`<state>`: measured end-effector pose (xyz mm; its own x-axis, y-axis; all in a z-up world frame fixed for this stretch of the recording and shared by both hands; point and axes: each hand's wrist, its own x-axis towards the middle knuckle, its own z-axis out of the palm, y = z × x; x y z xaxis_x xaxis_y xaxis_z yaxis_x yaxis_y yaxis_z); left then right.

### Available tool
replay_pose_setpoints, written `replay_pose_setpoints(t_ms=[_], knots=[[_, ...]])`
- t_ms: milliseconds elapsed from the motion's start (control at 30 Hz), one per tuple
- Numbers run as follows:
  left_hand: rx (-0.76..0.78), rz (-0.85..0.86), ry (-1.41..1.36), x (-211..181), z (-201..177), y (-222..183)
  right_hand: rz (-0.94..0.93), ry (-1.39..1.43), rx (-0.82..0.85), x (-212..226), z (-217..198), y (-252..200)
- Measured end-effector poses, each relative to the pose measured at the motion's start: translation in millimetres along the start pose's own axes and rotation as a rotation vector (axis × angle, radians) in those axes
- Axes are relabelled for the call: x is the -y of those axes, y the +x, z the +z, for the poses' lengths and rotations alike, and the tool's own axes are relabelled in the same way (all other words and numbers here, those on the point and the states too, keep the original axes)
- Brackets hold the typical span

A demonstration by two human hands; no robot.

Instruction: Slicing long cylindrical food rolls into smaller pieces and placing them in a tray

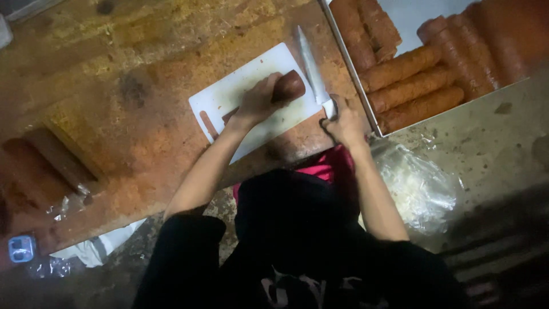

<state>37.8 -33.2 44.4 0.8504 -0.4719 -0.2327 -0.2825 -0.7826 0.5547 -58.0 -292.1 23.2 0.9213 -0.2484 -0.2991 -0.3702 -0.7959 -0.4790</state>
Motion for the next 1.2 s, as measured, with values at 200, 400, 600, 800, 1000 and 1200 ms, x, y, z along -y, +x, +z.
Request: replay_pose_setpoints(t_ms=[200, 400, 600, 800, 1000, 1200], knots=[[-0.004, 0.042, -0.062, 5.4, -0.4, -3.0, 0.11, 0.435, 0.28, -8.2, -13.1, -28.2], [-0.194, 0.197, -0.079, 16.5, 20.8, 9.0, -0.11, 0.34, 0.163, 67.9, -52.6, -89.8], [-0.381, 0.254, -0.022, 38.2, 59.1, 23.4, -0.157, 0.052, 0.145, 75.2, -38.7, -89.4], [-0.331, 0.207, -0.142, 12.7, 30.1, 14.9, -0.168, -0.003, 0.152, 75.7, -31.8, -85.6], [-0.437, 0.271, -0.135, 2.3, 20.4, 8.3, -0.196, 0.008, 0.115, 46.5, -0.7, -81.6], [-0.353, 0.24, -0.292, 8.3, 27.1, 15.8, -0.278, 0.088, 0.061, 65.7, 7.4, -40.6]])
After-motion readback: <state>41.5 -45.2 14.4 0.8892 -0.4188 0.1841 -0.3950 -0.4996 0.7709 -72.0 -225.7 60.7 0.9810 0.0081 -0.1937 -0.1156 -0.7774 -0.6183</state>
